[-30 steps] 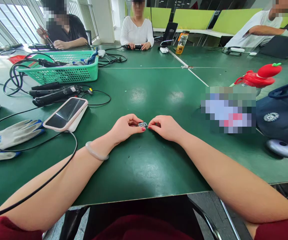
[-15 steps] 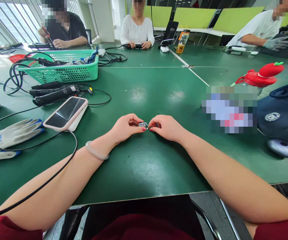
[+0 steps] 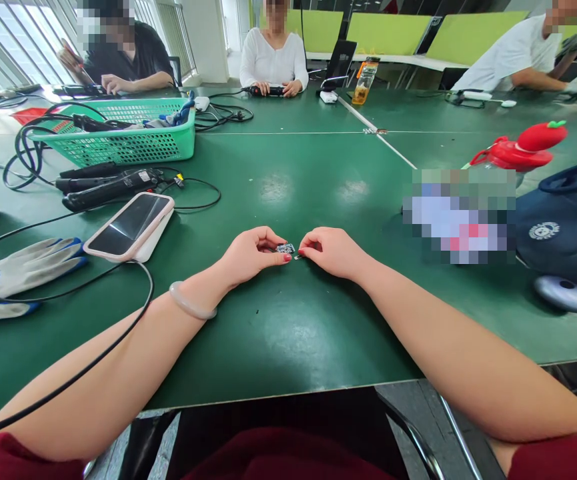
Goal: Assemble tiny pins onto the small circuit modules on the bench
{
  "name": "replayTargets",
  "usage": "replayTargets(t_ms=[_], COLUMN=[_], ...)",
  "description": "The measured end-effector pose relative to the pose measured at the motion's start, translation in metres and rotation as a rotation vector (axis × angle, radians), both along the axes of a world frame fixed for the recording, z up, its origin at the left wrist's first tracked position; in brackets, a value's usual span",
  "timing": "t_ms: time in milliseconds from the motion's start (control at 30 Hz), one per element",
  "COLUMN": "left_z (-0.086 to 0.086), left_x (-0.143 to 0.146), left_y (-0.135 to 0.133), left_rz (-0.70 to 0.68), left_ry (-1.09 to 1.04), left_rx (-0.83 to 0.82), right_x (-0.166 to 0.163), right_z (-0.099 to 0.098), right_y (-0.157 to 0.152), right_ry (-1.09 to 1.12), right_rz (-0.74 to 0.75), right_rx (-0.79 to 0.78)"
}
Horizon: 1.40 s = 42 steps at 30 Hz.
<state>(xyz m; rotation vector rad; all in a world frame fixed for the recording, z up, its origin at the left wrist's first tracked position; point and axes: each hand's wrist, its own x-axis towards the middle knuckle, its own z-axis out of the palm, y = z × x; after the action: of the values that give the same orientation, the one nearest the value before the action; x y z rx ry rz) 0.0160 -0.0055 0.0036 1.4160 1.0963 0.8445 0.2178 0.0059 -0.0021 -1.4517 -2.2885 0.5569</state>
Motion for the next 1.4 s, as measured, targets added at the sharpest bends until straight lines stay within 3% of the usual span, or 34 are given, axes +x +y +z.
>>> replayTargets(t_ms=[233, 467, 700, 1400], left_z=[0.0, -0.001, -0.003, 0.0], left_x=[0.0, 0.001, 0.001, 0.001], left_y=[0.0, -0.001, -0.001, -0.001], left_rz=[-0.012, -0.016, -0.029, -0.04], left_ry=[0.029, 0.048, 0.045, 0.056], left_rx=[0.003, 0.013, 0.041, 0.032], right_x=[0.001, -0.003, -0.017, -0.017], right_z=[0.001, 0.01, 0.013, 0.012], right_y=[-0.002, -0.011, -0.025, -0.025], right_ry=[-0.028, 0.203, 0.221, 0.193], right_rz=[0.04, -0.115, 0.031, 0.037], right_rx=[0.017, 0.146, 0.171, 0.22])
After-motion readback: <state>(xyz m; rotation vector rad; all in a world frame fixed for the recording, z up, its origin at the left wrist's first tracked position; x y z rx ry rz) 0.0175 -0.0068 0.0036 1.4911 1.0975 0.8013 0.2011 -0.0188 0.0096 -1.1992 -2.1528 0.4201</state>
